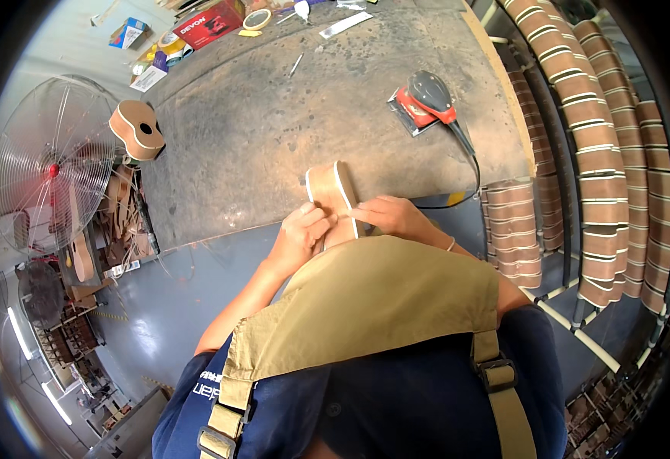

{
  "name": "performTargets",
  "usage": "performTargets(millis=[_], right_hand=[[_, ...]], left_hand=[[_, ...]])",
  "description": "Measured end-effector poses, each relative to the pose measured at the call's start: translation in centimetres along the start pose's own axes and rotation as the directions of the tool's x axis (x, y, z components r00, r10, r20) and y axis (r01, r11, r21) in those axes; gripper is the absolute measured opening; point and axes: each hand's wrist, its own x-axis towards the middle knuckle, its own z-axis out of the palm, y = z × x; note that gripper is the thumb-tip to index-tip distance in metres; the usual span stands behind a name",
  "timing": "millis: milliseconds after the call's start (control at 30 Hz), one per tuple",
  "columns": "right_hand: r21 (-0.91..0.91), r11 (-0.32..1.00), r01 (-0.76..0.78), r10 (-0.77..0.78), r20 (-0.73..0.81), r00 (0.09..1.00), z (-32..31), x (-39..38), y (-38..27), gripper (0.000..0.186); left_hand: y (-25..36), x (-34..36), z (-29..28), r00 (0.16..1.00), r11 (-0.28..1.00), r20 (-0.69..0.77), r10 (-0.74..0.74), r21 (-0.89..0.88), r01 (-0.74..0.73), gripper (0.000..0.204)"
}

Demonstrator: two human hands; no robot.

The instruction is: The person sands the sides of a wooden instrument body and marks the edges with a tool, then checks the alignment of the wooden components at the workbench.

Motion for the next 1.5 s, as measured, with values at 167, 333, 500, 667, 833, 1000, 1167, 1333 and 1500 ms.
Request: performTargets(millis=[167, 333, 500, 667, 833, 1000, 1167, 1333, 1500], right_hand=[[-0.036, 0.998, -0.051, 0.05, -0.019, 0.999, -1.1, 2.8, 1.7, 0.037], [0.008, 1.0, -0.007, 0.008, -0.138, 0.99, -1.1, 7.8, 4.0, 0.039], [-0.035, 0.999, 0.031, -0.035, -0.109, 0.993, -0.5, 4.3, 2.7, 0.046], [-0.067, 0.998, 0.013, -0.017, -0.055, 0.998, -0.3, 1.4, 1.1, 0.041], [0.156, 0.951, -0.268, 0.237, 0.187, 0.953, -0.9, -1.0, 0.2, 0.034], [0.731, 0.445, -0.517, 0.676, 0.105, 0.729, -1.5, -3.7, 0.0, 0.029], [0.826, 0.353, -0.441, 0.821, -0.047, 0.569, 0.5, -5.1, 0.5, 0.036], [0.907, 0.219, -0.359, 0.884, -0.029, 0.466, 3.0, -7.5, 4.7, 0.026], [0.987, 0.023, -0.162, 0.838, 0.069, 0.541, 4.2, -4.9, 5.5, 0.015]], left_hand=[[-0.4, 1.5, -1.3, 0.979, 0.987, -0.121, -0.162, -0.026, 0.16, 0.012], [-3.6, 5.0, -1.5, 0.94, 0.958, -0.238, -0.243, 0.095, 0.272, 0.006], [-1.7, 2.6, -1.3, 0.986, 0.984, -0.164, -0.033, 0.165, 0.06, 0.025], [-0.3, 0.7, 0.6, 0.994, 0.996, -0.108, -0.016, 0.083, 0.025, 0.018], [1.3, 0.1, -0.6, 0.979, 0.96, 0.089, -0.185, -0.198, 0.2, 0.009], [4.8, 0.6, -2.1, 0.698, 0.653, 0.109, -0.708, -0.277, 0.705, 0.063], [5.3, 0.1, 1.8, 0.646, 0.639, 0.088, -0.759, -0.093, 0.764, 0.125], [2.4, -2.1, 1.4, 0.664, 0.606, 0.081, -0.743, -0.34, 0.719, 0.101], [-1.4, -6.3, 0.1, 0.875, -0.317, 0.243, -0.42, -0.942, 0.109, 0.073]])
